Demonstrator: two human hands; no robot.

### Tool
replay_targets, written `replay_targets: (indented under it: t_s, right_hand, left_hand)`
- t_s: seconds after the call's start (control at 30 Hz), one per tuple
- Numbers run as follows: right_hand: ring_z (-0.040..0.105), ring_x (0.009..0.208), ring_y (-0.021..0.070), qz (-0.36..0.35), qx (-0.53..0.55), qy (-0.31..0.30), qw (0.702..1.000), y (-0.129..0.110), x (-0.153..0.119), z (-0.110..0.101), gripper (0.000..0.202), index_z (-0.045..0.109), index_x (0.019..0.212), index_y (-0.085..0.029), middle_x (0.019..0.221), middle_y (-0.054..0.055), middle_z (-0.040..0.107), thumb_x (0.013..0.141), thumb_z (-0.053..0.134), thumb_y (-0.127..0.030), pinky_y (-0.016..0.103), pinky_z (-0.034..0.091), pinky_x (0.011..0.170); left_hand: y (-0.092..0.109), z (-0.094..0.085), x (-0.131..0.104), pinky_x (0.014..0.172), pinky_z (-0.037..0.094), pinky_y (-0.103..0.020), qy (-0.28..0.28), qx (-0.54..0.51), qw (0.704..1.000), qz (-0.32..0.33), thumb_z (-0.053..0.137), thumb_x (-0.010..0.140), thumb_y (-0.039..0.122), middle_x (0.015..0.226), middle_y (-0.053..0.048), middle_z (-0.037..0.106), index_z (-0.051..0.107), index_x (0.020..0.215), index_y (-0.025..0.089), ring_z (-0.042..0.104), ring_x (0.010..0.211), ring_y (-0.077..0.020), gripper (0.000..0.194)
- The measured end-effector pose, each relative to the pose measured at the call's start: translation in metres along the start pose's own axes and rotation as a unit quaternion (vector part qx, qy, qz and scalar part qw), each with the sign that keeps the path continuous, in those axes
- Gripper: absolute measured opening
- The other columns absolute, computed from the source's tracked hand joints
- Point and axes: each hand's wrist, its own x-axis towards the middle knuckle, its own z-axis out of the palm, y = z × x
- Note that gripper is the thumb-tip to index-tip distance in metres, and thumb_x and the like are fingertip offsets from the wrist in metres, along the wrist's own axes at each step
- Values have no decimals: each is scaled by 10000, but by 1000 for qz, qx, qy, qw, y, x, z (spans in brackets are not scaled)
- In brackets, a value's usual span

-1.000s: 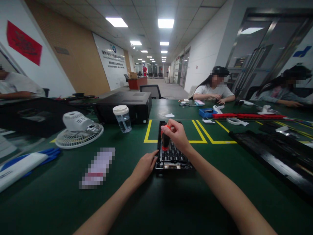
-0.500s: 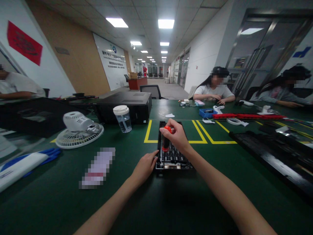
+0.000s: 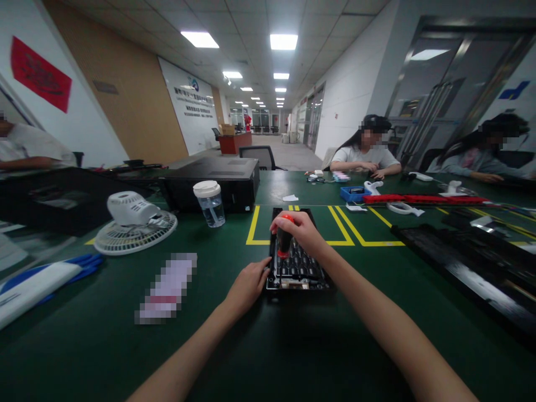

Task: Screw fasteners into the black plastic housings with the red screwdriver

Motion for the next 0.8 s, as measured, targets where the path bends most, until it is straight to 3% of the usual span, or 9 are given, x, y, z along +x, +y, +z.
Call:
replay_targets:
  t_s: [0.13,0.23,0.37,0.53,0.67,0.8]
  right_hand:
    - [543,540,100,33,80,-32,996,0,0,1,243,580,663,-129,608,4,576,779,552,-341,234,448,556]
    - [599,569,114,45,174,-63,982,5,1,2,192,534,676,-129,681,19,616,769,572,-293,250,483,568]
    - [645,674,145,34,268,-94,958,9,1,4,153,550,694,-118,765,49,646,782,555,-243,324,519,691]
    - [657,826,188,26,322,-115,939,13,2,6,156,621,807,-104,844,80,673,766,570,-246,413,479,858]
    - [681,738,211,40,352,-127,927,16,3,6,166,589,831,-117,834,76,680,767,577,-270,394,535,712]
    - [627,481,142,49,339,-107,933,19,4,7,158,531,759,-130,662,16,647,773,580,-280,258,503,463]
  left_hand:
    - [1,-1,0,873,422,-314,2,-1,1000,0,331,900,313,1085,-97,614,464,1269,184,569,969,-185,413]
    - [2,-1,0,870,426,-318,3,-2,1000,-1,334,900,311,1075,-95,617,466,1268,182,573,955,-184,411]
    - [2,0,0,868,431,-315,7,-5,1000,7,330,901,309,1072,-95,621,467,1265,180,575,955,-184,410]
    - [0,1,0,874,431,-312,15,2,1000,15,339,898,296,1087,-87,623,482,1248,180,580,960,-181,396]
    - [0,1,0,882,428,-302,21,5,1000,19,339,898,302,1096,-85,621,486,1245,177,577,974,-176,396]
    - [0,0,0,875,432,-300,16,6,1000,14,339,898,304,1072,-82,627,479,1252,182,581,961,-173,400]
